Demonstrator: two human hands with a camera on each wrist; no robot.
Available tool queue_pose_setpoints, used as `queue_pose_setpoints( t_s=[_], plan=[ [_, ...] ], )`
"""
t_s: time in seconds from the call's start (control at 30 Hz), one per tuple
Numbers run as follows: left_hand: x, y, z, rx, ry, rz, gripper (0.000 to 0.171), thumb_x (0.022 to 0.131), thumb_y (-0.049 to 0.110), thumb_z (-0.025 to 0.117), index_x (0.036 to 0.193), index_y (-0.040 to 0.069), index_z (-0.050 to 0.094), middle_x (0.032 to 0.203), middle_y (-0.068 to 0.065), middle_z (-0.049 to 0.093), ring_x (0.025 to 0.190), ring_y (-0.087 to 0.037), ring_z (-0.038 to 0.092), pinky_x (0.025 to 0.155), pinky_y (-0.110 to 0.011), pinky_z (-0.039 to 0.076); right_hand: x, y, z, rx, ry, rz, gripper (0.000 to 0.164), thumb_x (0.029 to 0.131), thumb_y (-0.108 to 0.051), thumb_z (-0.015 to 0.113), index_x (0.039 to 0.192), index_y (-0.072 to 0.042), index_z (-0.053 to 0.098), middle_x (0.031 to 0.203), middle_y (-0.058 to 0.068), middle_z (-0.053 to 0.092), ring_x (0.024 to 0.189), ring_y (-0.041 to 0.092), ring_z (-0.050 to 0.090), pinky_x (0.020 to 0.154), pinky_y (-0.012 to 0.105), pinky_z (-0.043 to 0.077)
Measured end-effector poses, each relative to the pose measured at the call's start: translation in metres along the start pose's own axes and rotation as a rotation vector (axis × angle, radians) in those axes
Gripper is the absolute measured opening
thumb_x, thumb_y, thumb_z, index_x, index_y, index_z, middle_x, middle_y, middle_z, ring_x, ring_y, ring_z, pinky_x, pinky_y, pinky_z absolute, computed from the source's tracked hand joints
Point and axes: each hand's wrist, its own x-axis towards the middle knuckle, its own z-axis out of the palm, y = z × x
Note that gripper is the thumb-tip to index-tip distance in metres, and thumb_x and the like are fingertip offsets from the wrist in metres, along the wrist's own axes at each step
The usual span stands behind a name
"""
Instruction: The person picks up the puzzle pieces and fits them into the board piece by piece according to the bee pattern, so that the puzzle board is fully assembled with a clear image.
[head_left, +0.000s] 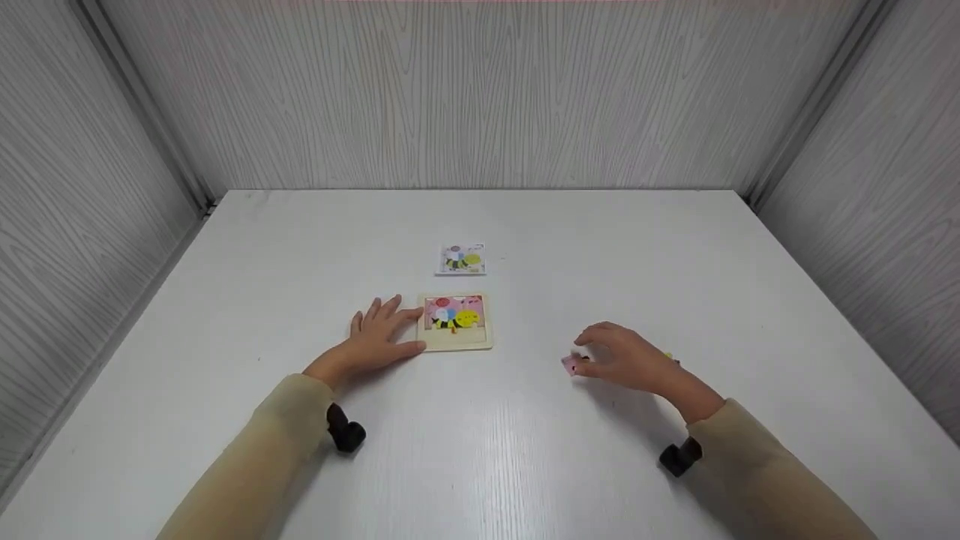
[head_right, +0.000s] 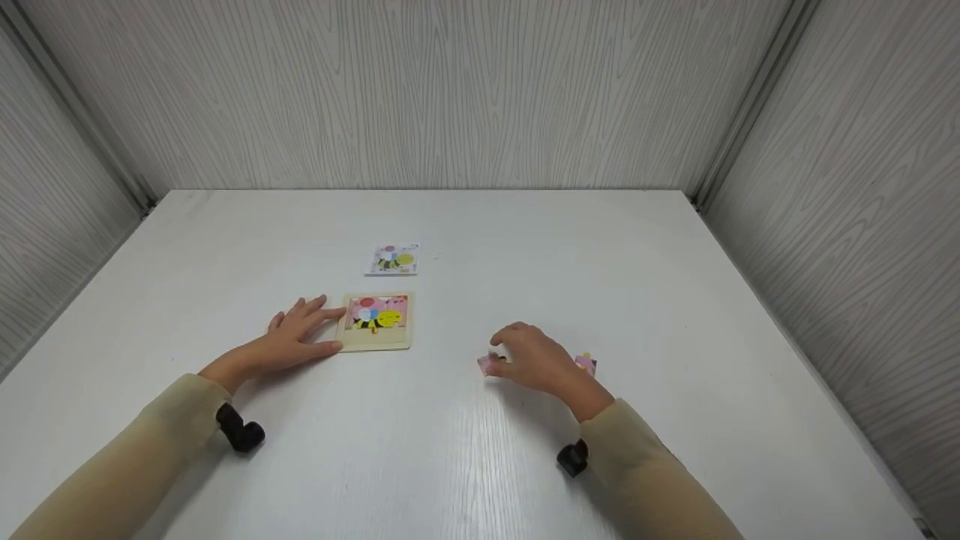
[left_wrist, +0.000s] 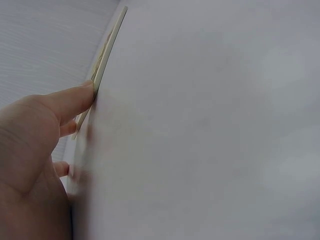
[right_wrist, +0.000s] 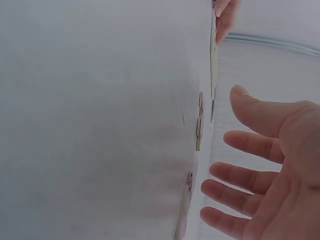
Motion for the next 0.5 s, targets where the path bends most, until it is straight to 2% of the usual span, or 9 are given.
queue_pose_setpoints(
  t_s=[0.17,0.5],
  plan=[
    [-0.0006,-0.0002,0.0002,-0.004,-0.004,-0.009,0.070,0.088,0.053,0.052,0.146,0.021,0.030,0.154,-0.016,0.002,0.138,-0.038,-0.011,0.103,-0.059,-0.011,-0.0013,0.0013,0.0011,-0.039,-0.008,0.006,0.034,0.084,-0.022,0.069,0.110,-0.001,0.062,0.122,0.016,0.054,0.119,0.034,0.047,0.094,0.047,0.040],
    [-0.0003,-0.0015,0.0003,-0.005,-0.008,-0.013,0.070,0.088,0.055,0.051,0.147,0.022,0.029,0.155,-0.014,0.001,0.138,-0.037,-0.012,0.104,-0.058,-0.011,0.0017,-0.0017,0.0034,-0.067,-0.048,0.011,0.022,0.082,-0.015,0.071,0.100,-0.003,0.066,0.117,0.014,0.055,0.116,0.034,0.048,0.094,0.046,0.040]
  ],
)
